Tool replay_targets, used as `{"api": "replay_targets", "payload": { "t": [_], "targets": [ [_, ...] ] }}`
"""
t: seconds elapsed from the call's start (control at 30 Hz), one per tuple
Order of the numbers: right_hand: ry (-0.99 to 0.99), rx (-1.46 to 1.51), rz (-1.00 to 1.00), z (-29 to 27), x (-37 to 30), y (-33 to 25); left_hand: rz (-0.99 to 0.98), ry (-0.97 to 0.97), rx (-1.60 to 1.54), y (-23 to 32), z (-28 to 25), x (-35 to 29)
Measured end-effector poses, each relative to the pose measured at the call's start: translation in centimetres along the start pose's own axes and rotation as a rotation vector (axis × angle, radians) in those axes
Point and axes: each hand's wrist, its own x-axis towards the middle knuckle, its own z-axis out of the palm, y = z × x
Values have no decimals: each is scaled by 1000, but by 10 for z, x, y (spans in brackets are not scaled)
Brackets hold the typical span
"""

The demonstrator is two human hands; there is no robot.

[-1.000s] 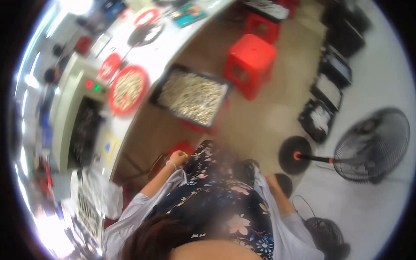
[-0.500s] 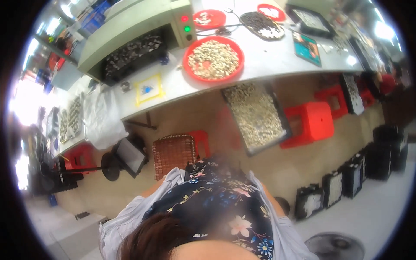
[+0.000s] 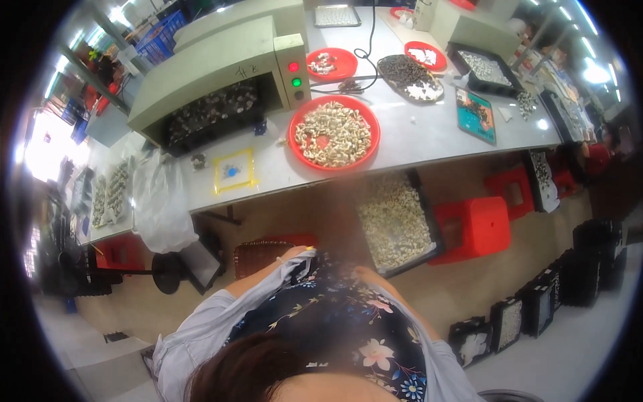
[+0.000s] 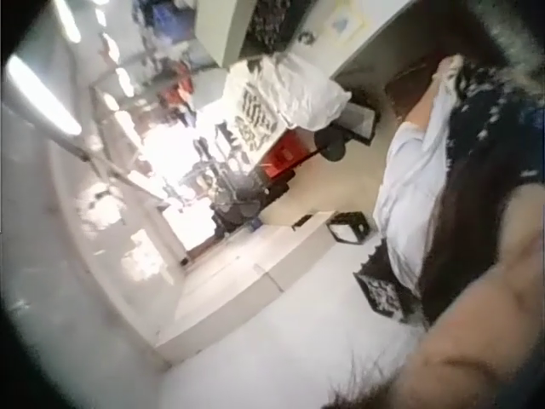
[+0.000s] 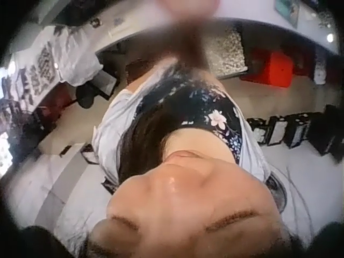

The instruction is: The person assembles small plastic components by hand, placing white caps onto gray housings at a workbench.

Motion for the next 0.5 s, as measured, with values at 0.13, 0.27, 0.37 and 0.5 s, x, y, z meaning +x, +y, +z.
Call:
{"api": "replay_targets", "payload": {
  "t": [0.13,0.27,0.37,0.5],
  "targets": [
    [-250,200,78,19,-12,-69,86,-126,367,110,98,-28],
    [-312,121,70,11,-3,-67,103,-190,605,116,95,-21],
    [-325,62,30,8,22,-71,104,-201,586,131,70,-7],
    [-322,-4,0,9,58,-64,96,-240,543,145,15,3]
  ]
}}
